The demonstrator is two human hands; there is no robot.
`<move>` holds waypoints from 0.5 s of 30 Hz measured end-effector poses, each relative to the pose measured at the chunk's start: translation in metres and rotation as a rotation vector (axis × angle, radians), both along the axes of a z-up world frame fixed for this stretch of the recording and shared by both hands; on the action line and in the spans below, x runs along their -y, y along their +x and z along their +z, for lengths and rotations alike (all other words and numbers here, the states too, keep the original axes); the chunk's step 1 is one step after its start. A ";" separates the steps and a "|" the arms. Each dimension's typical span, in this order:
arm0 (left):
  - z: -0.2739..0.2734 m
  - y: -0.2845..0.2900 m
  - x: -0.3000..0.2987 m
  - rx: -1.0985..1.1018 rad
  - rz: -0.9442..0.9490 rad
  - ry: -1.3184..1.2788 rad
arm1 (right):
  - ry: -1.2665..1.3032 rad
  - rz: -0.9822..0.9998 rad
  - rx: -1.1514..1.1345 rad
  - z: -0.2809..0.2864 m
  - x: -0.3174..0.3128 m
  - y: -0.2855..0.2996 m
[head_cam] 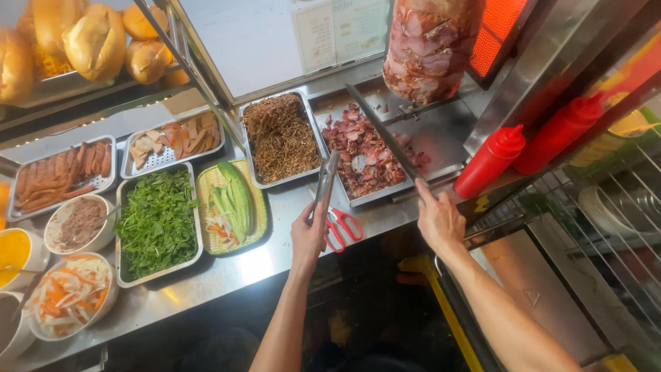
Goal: Slicing meat from a vertical rotisserie using a knife and tongs
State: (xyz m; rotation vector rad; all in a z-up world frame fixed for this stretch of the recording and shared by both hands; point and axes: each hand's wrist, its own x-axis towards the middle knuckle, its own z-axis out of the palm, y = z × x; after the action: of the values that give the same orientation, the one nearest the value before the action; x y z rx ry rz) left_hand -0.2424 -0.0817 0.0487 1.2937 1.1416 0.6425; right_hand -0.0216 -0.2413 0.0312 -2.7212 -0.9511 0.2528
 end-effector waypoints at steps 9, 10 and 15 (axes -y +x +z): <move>-0.013 -0.007 -0.040 -0.125 -0.167 0.041 | -0.012 -0.028 0.110 -0.089 -0.032 -0.066; -0.015 -0.005 -0.040 -0.110 -0.191 0.046 | -0.005 -0.045 0.118 -0.095 -0.033 -0.068; -0.021 -0.001 -0.047 -0.045 -0.298 0.050 | -0.130 -0.101 0.060 -0.061 0.036 -0.132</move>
State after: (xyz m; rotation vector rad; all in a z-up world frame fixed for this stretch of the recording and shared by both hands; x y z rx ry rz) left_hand -0.2430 -0.0347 0.0273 1.4922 0.9480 0.4249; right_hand -0.1533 -0.2773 -0.0295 -2.9003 -0.8361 0.2225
